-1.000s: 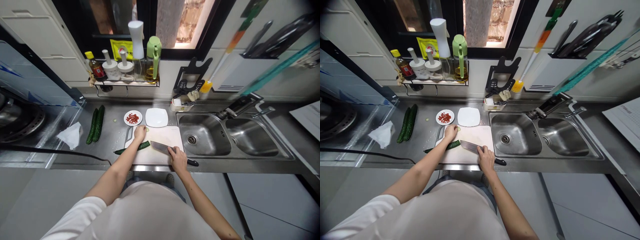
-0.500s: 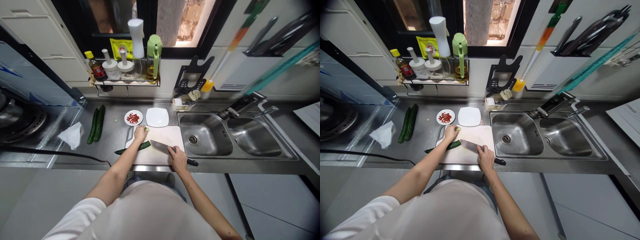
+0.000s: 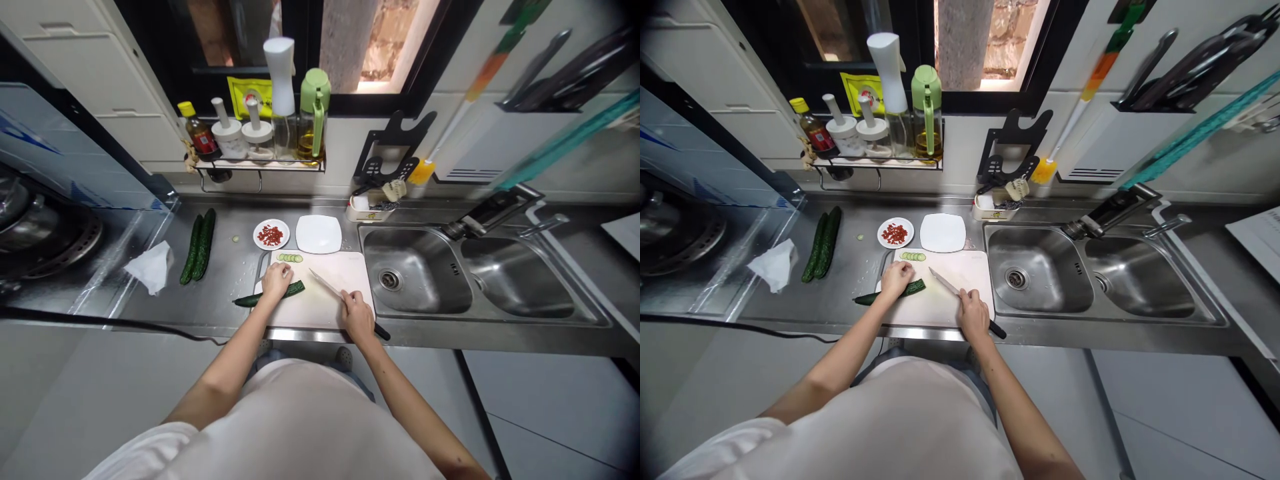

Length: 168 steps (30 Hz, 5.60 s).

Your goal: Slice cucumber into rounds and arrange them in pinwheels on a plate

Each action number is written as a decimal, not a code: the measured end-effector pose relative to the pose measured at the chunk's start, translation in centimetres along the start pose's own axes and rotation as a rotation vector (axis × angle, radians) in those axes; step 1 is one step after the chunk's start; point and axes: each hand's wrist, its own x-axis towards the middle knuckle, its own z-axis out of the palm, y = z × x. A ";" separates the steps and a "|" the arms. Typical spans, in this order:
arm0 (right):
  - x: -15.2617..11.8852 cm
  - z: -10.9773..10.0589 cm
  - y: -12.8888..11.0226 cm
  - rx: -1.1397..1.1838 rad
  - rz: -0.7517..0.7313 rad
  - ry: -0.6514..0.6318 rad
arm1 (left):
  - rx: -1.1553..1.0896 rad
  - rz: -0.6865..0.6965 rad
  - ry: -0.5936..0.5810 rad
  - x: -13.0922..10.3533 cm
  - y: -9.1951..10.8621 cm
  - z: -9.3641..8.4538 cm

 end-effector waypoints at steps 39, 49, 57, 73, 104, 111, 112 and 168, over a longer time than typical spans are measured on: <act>2.2 -4.3 -5.7 0.157 -0.034 -0.462 | -0.021 0.410 0.029 -4.1 -1.8 2.1; 2.3 -4.1 -6.8 0.124 -0.068 -0.493 | 0.023 0.438 0.044 -4.0 -2.1 2.5; 2.3 -4.2 -7.2 0.118 -0.076 -0.496 | 0.035 0.436 0.042 -4.0 -2.1 2.4; 2.3 -3.8 -7.4 0.103 -0.093 -0.521 | 0.029 0.454 0.055 -4.0 -2.1 2.5; 2.2 -4.2 -7.4 0.097 -0.093 -0.581 | 0.033 0.428 0.014 -4.1 -1.7 2.1; 3.1 -3.7 -7.9 0.114 -0.112 -0.540 | 0.027 0.430 0.011 -4.1 -1.8 2.2; 3.1 -3.7 -7.9 0.111 -0.112 -0.542 | 0.026 0.430 0.012 -4.1 -1.8 2.2; 3.6 -1.8 -8.6 0.105 -0.095 -0.523 | 0.019 0.412 0.008 -4.1 -1.4 1.9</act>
